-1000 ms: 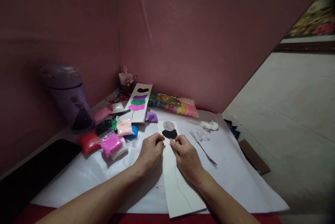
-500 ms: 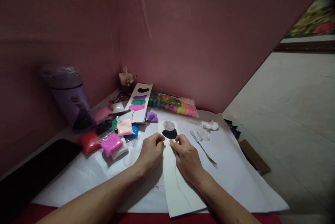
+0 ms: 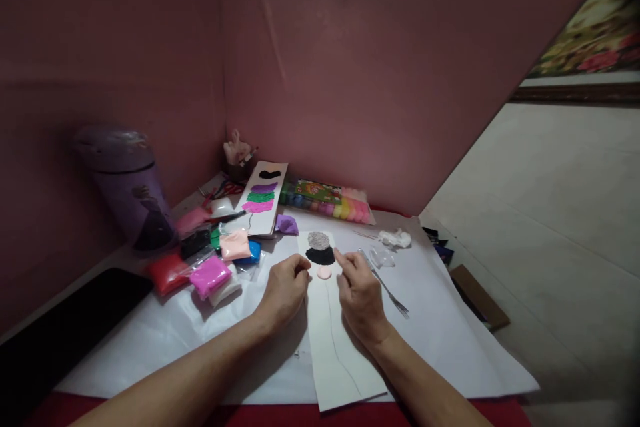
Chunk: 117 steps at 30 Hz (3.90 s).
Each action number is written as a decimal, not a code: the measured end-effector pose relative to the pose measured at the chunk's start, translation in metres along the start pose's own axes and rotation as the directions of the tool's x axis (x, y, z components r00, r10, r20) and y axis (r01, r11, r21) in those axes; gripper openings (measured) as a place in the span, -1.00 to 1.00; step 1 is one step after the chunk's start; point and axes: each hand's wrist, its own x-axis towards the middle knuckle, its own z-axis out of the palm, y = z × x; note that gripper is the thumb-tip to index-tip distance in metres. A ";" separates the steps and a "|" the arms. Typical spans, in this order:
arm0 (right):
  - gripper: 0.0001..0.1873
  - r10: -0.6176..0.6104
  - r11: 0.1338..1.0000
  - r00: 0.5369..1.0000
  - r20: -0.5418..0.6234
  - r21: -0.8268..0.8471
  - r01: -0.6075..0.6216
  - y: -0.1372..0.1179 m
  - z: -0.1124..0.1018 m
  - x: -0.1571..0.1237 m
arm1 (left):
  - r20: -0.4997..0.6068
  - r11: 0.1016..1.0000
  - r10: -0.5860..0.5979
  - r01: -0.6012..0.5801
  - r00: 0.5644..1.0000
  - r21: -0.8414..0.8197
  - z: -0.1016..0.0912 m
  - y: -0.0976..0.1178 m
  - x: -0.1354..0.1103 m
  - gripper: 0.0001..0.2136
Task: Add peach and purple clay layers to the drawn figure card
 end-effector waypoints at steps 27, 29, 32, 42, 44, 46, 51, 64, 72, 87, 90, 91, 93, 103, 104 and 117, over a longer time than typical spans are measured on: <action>-0.85 0.401 0.739 0.859 0.318 0.441 -0.509 0.034 -0.041 0.034 | -0.079 0.988 0.128 -0.134 0.989 -0.078 -0.004 0.017 -0.008 -0.83; -0.80 0.315 0.617 0.877 0.364 0.623 -0.480 0.018 -0.038 0.031 | -0.004 0.979 0.193 -0.193 0.981 -0.073 -0.003 0.021 -0.011 -0.82; -0.81 0.236 0.575 0.913 0.333 0.710 -0.407 -0.003 -0.032 0.023 | 0.171 0.975 0.191 -0.166 0.966 -0.150 0.001 0.025 -0.016 -0.82; -0.58 0.566 0.342 0.764 0.309 0.756 -0.559 -0.021 -0.007 0.002 | -0.138 0.934 -0.056 0.003 0.989 -0.358 -0.003 0.022 0.001 -0.77; -0.54 0.576 0.283 0.711 0.402 0.718 -0.636 -0.022 -0.002 0.001 | -0.178 0.927 -0.119 0.045 0.977 -0.373 -0.006 0.022 0.009 -0.78; -0.54 0.575 0.287 0.704 0.417 0.703 -0.651 -0.022 0.000 0.001 | -0.176 0.936 -0.134 0.066 0.975 -0.347 -0.005 0.022 0.014 -0.80; -0.56 0.560 0.297 0.724 0.403 0.718 -0.630 -0.023 0.000 0.002 | -0.124 0.972 -0.070 0.040 0.990 -0.230 0.005 0.017 0.018 -0.82; -0.57 0.525 0.390 0.748 0.406 0.667 -0.635 -0.021 0.000 0.000 | -0.058 0.999 0.046 -0.046 0.997 -0.001 0.011 0.013 0.020 -0.86; -0.58 0.514 0.431 0.756 0.406 0.639 -0.637 -0.018 0.003 -0.002 | -0.043 0.994 0.094 -0.092 0.995 0.051 0.010 0.006 0.025 -0.91; -0.61 0.511 0.425 0.752 0.416 0.638 -0.642 -0.018 0.001 -0.002 | -0.091 0.976 0.182 -0.168 0.979 0.137 0.004 0.011 0.025 -0.93; -0.61 0.508 0.441 0.756 0.412 0.629 -0.640 -0.018 0.001 -0.002 | -0.108 0.972 0.194 -0.177 0.975 0.152 0.004 0.009 0.025 -0.90; -0.61 0.506 0.447 0.758 0.412 0.626 -0.639 -0.018 0.002 -0.002 | -0.114 0.972 0.197 -0.179 0.974 0.154 0.004 0.009 0.024 -0.89; -0.61 0.502 0.452 0.761 0.412 0.625 -0.637 -0.017 0.002 -0.003 | -0.129 0.972 0.203 -0.184 0.971 0.148 0.003 0.009 0.024 -0.88; -0.62 0.538 0.369 0.726 0.428 0.655 -0.659 -0.020 0.000 0.000 | -0.146 0.989 0.137 -0.144 0.980 -0.035 0.004 0.011 0.024 -0.87; -0.62 0.540 0.363 0.725 0.427 0.659 -0.659 -0.021 0.000 0.000 | -0.114 0.990 0.125 -0.131 0.986 -0.049 0.005 0.010 0.024 -0.86; -0.63 0.530 0.390 0.735 0.423 0.649 -0.654 -0.020 0.001 0.000 | -0.056 0.989 0.145 -0.144 0.988 0.016 0.008 0.005 0.029 -0.89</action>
